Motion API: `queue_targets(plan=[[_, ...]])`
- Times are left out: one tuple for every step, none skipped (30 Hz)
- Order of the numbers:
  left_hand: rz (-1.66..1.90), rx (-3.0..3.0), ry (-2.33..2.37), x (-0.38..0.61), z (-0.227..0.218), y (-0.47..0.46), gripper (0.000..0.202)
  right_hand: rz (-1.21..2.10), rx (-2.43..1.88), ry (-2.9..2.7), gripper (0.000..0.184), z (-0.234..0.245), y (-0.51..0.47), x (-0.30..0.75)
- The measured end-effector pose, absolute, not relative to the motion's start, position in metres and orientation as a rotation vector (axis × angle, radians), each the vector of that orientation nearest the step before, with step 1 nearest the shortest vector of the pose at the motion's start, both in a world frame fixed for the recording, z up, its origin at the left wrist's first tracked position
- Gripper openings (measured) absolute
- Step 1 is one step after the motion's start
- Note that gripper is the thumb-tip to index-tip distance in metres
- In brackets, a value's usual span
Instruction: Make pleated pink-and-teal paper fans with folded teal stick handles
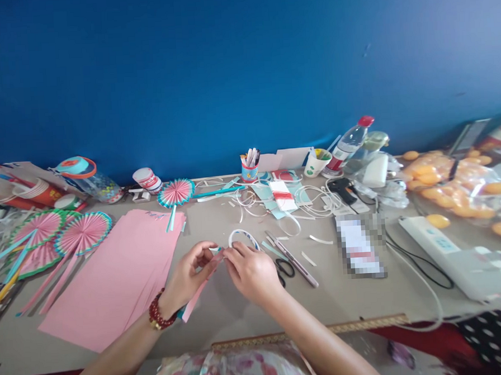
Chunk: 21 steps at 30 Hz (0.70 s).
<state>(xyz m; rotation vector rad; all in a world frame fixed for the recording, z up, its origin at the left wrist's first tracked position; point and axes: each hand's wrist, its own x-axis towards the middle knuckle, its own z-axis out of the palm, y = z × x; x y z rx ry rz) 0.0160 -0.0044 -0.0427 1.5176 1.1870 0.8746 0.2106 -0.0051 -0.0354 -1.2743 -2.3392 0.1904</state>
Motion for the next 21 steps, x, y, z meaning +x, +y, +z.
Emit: queue_targets(plan=[[0.868, 1.531, 1.186, 0.016, -0.042, -0.004, 0.028, 0.176, -1.284, -2.331, 0.019, -0.036, -0.006, 0.210], [0.864, 1.539, 1.181, 0.015, -0.041, -0.003, 0.028, 0.162, -1.298, -2.325, 0.019, -0.036, -0.006, 0.209], [0.861, 1.543, 1.175, 0.015, -0.041, -0.002, 0.027, 0.148, -1.311, -2.320, 0.019, -0.035, -0.007, 0.208], [0.860, 1.545, 1.171, 0.015, -0.040, -0.002, 0.027, 0.137, -1.323, -2.318, 0.019, -0.035, -0.007, 0.208], [0.858, 1.546, 1.168, 0.014, -0.040, -0.001, 0.027, 0.128, -1.331, -2.319, 0.020, -0.035, -0.008, 0.208], [0.855, 1.548, 1.168, 0.014, -0.040, -0.001, 0.026, 0.120, -1.337, -2.322, 0.020, -0.034, -0.009, 0.207], [0.853, 1.550, 1.168, 0.014, -0.040, -0.001, 0.025, 0.113, -1.338, -2.325, 0.021, -0.034, -0.009, 0.207], [0.849, 1.551, 1.166, 0.014, -0.040, -0.001, 0.025, 0.105, -1.341, -2.325, 0.021, -0.033, -0.010, 0.207], [0.847, 1.552, 1.164, 0.014, -0.039, -0.001, 0.024, 0.095, -1.343, -2.321, 0.021, -0.033, -0.010, 0.207], [0.848, 1.552, 1.163, 0.014, -0.039, -0.001, 0.024, 0.083, -1.346, -2.317, 0.021, -0.033, -0.011, 0.207], [0.848, 1.552, 1.163, 0.014, -0.039, -0.001, 0.024, 0.068, -1.349, -2.311, 0.021, -0.032, -0.011, 0.206], [0.850, 1.552, 1.164, 0.014, -0.039, -0.001, 0.024, 0.050, -1.350, -2.305, 0.021, -0.032, -0.011, 0.206], [0.854, 1.554, 1.167, 0.014, -0.038, -0.001, 0.024, 0.029, -1.351, -2.300, 0.022, -0.031, -0.012, 0.205], [0.856, 1.557, 1.170, 0.014, -0.038, -0.001, 0.025, 0.008, -1.351, -2.294, 0.022, -0.031, -0.012, 0.204], [0.860, 1.563, 1.171, 0.014, -0.037, 0.000, 0.025, -0.014, -1.353, -2.286, 0.023, -0.031, -0.012, 0.203], [0.865, 1.570, 1.170, 0.014, -0.037, 0.000, 0.025, -0.037, -1.357, -2.271, 0.024, -0.030, -0.012, 0.202], [0.870, 1.577, 1.171, 0.014, -0.036, 0.000, 0.025, -0.057, -1.363, -2.252, 0.024, -0.030, -0.013, 0.202], [0.876, 1.582, 1.173, 0.014, -0.035, 0.000, 0.026, -0.069, -1.369, -2.233, 0.024, -0.031, -0.013, 0.201], [0.882, 1.583, 1.178, 0.014, -0.034, 0.000, 0.027, -0.076, -1.373, -2.217, 0.024, -0.031, -0.013, 0.200], [0.887, 1.581, 1.184, 0.014, -0.032, 0.001, 0.027, -0.079, -1.376, -2.205, 0.024, -0.031, -0.013, 0.200], [0.889, 1.580, 1.192, 0.014, -0.031, 0.001, 0.028, -0.076, -1.380, -2.198, 0.024, -0.031, -0.014, 0.199]])
